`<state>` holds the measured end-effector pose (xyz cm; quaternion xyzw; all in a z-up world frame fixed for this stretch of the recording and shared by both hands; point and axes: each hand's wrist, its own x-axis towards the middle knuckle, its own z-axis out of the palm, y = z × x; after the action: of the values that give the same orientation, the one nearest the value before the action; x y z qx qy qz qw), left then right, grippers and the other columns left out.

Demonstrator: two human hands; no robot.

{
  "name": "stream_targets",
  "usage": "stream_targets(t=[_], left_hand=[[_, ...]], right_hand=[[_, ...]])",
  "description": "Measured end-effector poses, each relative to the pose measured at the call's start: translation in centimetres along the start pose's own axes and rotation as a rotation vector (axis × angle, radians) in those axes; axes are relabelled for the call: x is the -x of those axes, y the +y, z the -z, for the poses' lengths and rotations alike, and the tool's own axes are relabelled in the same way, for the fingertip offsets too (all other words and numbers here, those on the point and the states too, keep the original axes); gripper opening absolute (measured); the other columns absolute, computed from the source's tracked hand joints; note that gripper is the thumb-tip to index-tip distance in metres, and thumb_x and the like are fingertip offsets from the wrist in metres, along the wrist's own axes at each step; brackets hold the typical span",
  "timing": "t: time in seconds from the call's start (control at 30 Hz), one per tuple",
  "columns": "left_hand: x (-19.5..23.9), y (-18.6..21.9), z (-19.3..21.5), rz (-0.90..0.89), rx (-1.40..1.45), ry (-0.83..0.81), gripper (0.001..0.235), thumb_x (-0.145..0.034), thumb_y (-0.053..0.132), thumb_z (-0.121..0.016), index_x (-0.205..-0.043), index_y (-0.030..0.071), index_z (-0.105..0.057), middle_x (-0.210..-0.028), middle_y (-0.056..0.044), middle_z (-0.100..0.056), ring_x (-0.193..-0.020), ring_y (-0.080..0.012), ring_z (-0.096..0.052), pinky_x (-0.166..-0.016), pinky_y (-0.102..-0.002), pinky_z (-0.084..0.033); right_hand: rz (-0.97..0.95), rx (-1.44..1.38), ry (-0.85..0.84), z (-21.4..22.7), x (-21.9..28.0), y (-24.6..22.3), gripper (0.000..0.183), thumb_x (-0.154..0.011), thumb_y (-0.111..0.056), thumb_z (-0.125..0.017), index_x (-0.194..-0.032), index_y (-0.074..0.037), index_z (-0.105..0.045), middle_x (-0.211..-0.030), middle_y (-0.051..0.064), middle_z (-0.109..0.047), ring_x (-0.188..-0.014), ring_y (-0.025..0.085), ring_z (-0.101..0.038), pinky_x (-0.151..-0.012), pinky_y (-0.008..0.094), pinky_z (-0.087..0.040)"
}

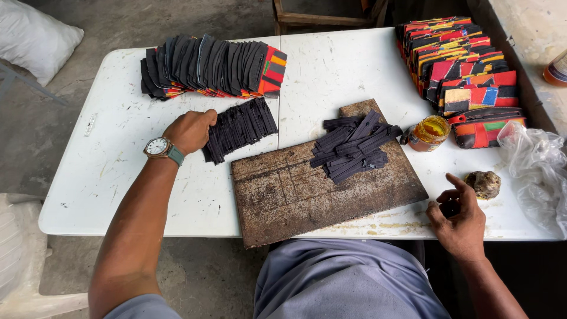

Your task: The person repeatedly applies a yellow adhesive from a jar onto small black fabric strips using a finger, then places each strip onto a wooden board. The process is repeated multiple times across the clip.

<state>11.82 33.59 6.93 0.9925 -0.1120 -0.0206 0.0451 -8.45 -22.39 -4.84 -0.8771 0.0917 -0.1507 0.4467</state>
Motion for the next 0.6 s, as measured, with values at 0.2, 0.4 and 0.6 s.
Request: stream_targets(t=[0.2, 0.4, 0.6], left_hand=[[-2.3, -0.8, -0.7, 0.014, -0.050, -0.015, 0.025, -0.091, -0.002, -0.061, -0.114, 0.008, -0.064, -0.101, -0.019, -0.074, -0.091, -0.0392, -0.073, -0.078, -0.049, -0.058], [-3.3, -1.3, -1.9, 0.052, -0.025, -0.039, 0.033, -0.086, -0.006, -0.060, -0.115, 0.009, -0.063, -0.106, -0.018, -0.073, -0.093, -0.0390, -0.072, -0.080, -0.049, -0.058], [-3.3, -1.5, -2.0, 0.132, -0.023, -0.095, 0.028, -0.092, -0.001, -0.062, -0.119, 0.008, -0.062, -0.105, -0.019, -0.074, -0.097, -0.0374, -0.073, -0.085, -0.047, -0.059]], right_hand=[[-0.024, 0.018, -0.007, 0.1, -0.1, -0.2, 0.071, -0.084, -0.010, -0.071, -0.151, -0.005, -0.050, -0.099, 0.009, -0.066, -0.078, 0.014, -0.063, -0.076, 0.030, -0.054], [-0.035, 0.024, -0.023, 0.1, -0.2, -0.4, 0.070, -0.084, -0.010, -0.071, -0.151, -0.006, -0.050, -0.098, 0.010, -0.066, -0.079, 0.014, -0.065, -0.077, 0.032, -0.055], [-0.029, 0.048, -0.026, 0.1, -0.1, -0.2, 0.069, -0.084, -0.010, -0.071, -0.150, -0.006, -0.050, -0.099, 0.011, -0.066, -0.081, 0.016, -0.066, -0.079, 0.033, -0.056]])
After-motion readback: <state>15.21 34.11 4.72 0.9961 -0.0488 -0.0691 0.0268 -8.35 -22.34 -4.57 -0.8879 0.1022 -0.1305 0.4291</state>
